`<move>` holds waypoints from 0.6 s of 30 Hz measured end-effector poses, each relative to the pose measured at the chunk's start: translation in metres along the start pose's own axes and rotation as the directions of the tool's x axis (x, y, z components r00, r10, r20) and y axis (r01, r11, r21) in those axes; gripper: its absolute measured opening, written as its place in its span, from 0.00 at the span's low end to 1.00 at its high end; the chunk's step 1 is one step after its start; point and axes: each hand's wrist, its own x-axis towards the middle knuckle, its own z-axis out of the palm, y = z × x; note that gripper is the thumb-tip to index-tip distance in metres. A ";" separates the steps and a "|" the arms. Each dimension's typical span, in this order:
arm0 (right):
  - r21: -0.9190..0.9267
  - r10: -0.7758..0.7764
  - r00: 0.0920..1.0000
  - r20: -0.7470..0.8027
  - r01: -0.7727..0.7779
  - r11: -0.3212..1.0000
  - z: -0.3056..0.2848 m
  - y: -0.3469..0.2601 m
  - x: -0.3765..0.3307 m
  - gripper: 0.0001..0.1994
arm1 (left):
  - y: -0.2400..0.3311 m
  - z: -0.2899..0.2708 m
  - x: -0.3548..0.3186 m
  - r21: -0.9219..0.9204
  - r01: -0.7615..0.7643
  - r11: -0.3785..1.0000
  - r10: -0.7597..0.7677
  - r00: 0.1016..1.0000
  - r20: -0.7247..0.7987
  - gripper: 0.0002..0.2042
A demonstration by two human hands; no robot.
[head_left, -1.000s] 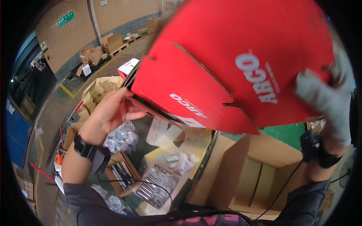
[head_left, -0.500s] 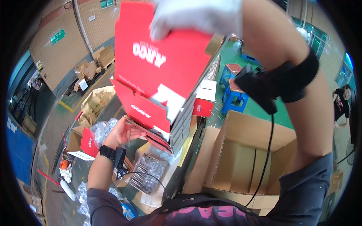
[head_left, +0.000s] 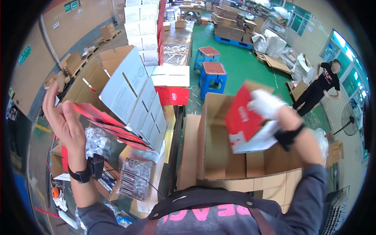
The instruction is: The person labels a box, sets up a partitioned shipping carton, and packs plastic bottles into the sections.
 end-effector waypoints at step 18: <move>-0.577 -0.900 0.366 -0.238 0.692 0.434 -0.099 -0.045 -0.099 0.25 | 0.151 0.024 0.060 -0.554 -0.401 0.729 0.504 0.863 0.039 0.11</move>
